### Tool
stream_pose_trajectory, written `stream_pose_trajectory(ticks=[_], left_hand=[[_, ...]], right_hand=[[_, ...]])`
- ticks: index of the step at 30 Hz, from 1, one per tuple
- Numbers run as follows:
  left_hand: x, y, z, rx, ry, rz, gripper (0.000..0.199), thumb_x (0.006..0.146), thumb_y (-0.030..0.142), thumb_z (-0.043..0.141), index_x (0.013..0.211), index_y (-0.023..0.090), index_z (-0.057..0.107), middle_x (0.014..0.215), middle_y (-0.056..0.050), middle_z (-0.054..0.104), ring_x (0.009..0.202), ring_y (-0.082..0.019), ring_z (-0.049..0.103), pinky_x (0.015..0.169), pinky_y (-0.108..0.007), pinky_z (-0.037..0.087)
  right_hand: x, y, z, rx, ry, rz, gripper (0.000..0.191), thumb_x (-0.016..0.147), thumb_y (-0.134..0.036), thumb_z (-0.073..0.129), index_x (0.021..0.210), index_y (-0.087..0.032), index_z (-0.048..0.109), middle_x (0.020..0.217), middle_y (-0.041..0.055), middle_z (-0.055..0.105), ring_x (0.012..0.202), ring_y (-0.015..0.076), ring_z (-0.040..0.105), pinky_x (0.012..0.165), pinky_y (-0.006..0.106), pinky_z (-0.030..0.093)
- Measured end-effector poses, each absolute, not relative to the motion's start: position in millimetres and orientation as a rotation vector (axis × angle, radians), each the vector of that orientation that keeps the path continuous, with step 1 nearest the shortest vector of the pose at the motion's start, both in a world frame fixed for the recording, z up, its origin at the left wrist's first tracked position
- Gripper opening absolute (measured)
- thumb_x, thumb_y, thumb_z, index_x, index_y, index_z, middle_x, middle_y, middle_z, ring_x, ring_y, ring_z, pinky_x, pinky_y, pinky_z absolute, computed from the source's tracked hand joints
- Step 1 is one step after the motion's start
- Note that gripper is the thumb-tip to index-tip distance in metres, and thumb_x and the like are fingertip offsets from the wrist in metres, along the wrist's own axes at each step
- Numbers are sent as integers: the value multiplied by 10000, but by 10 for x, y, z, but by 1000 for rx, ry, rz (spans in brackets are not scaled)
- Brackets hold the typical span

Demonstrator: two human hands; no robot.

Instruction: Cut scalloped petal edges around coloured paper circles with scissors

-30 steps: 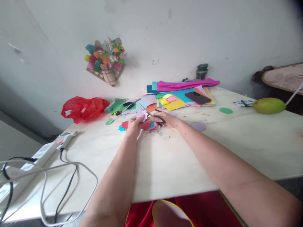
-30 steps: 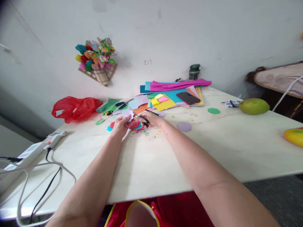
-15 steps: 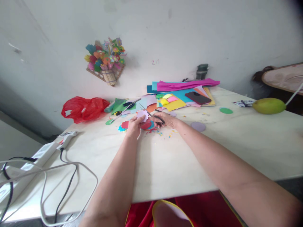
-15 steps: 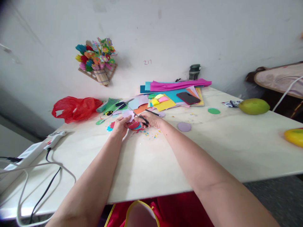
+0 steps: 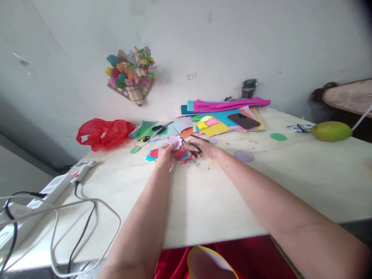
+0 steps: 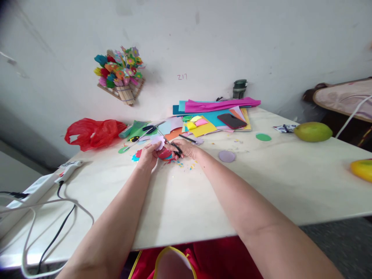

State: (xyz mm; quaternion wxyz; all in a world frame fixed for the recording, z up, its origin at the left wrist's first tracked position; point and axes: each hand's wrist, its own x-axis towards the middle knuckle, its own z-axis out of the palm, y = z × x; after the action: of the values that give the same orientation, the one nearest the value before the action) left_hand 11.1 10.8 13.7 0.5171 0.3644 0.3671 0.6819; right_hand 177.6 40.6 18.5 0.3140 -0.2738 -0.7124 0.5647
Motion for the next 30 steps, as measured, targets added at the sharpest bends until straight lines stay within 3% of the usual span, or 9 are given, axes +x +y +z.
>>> stream_pose_trajectory(ticks=[15,30], left_hand=[[95,136,92,928,907,1596,289,478,246,835,690,114,689,637,-34,673,581,-138,615,607,-281,533],[59,119,117,1048,917,1530,290,500,282,835,625,116,631,518,5,574,465,-78,505,524,-217,452]], right_hand=[[1771,447,153,-734,-1868,1473,297,797,-413,625,714,-153,508,557,-13,601,398,67,538,293,133,319],[1824,451,199,-746,-1885,1492,294,751,-408,661,709,-149,528,524,-26,584,364,59,500,276,132,279]])
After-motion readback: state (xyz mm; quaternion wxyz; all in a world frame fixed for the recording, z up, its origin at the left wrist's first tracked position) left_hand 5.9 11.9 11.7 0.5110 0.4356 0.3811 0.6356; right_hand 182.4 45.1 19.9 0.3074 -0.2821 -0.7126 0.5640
